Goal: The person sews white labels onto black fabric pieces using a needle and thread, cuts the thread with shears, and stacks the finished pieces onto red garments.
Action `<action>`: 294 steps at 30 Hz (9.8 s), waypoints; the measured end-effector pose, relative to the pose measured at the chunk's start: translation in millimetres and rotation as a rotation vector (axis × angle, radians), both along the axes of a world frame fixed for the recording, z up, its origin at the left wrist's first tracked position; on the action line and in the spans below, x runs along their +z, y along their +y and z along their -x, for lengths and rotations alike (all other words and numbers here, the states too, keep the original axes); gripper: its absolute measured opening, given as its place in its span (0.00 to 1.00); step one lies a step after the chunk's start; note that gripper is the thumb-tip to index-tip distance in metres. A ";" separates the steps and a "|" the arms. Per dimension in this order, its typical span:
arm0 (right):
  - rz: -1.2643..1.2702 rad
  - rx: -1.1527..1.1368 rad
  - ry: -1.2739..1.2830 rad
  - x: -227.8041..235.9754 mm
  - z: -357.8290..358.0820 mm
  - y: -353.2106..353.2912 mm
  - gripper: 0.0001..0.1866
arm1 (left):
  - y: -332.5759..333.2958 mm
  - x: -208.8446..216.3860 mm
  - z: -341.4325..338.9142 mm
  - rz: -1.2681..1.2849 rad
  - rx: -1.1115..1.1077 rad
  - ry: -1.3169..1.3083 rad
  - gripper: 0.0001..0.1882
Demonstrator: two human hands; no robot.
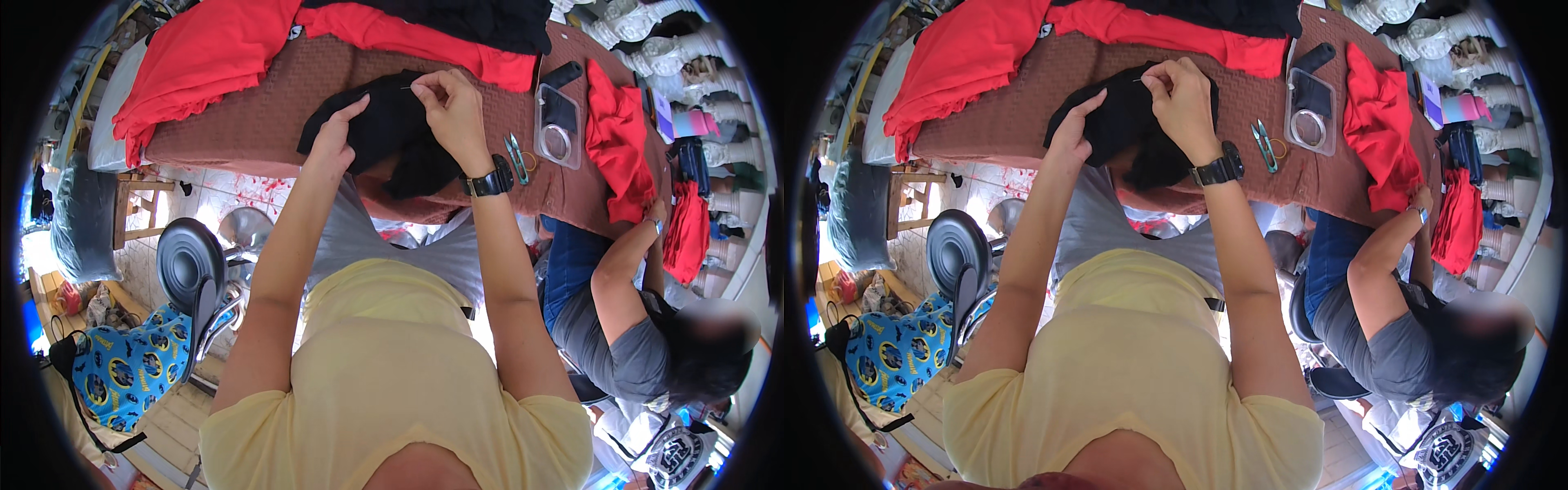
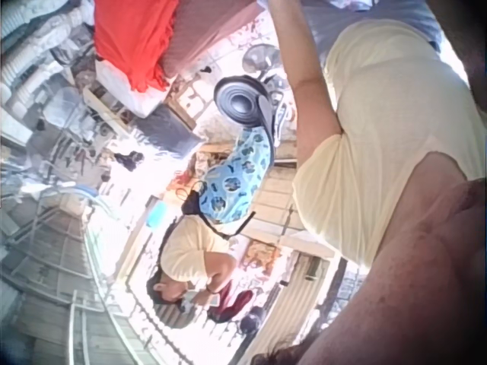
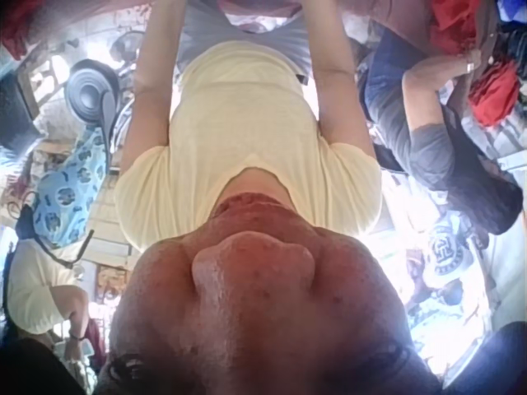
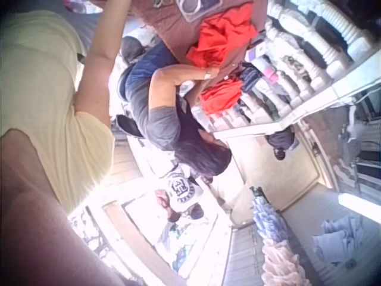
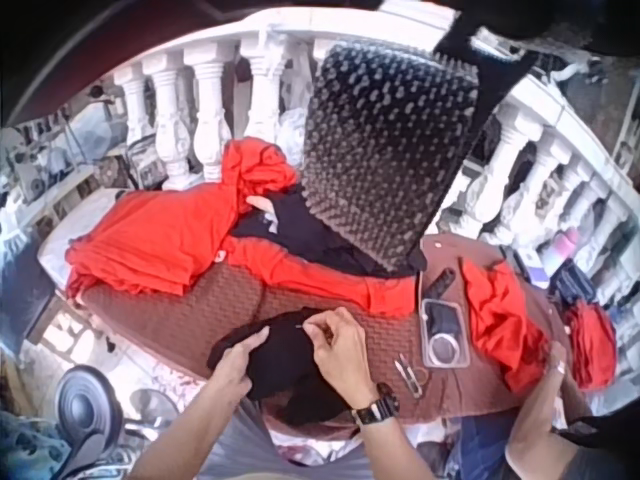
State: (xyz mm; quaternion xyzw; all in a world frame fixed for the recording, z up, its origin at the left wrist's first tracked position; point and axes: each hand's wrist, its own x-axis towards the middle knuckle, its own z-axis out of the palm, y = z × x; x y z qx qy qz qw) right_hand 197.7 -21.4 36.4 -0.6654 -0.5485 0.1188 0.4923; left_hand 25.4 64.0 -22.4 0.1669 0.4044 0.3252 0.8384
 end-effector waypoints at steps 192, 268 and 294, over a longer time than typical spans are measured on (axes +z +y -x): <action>-1.045 0.668 0.341 203.3 22.6 -135.2 0.11 | -53.0 1.2 8.5 -0.548 0.046 0.147 0.12; -0.186 -0.064 0.514 9.5 78.6 -37.5 0.07 | -48.9 81.8 10.4 -0.097 -0.118 -0.210 0.16; -0.235 -0.027 0.637 0.1 65.8 -68.3 0.06 | -84.3 79.7 -7.5 -0.096 -0.079 -0.155 0.10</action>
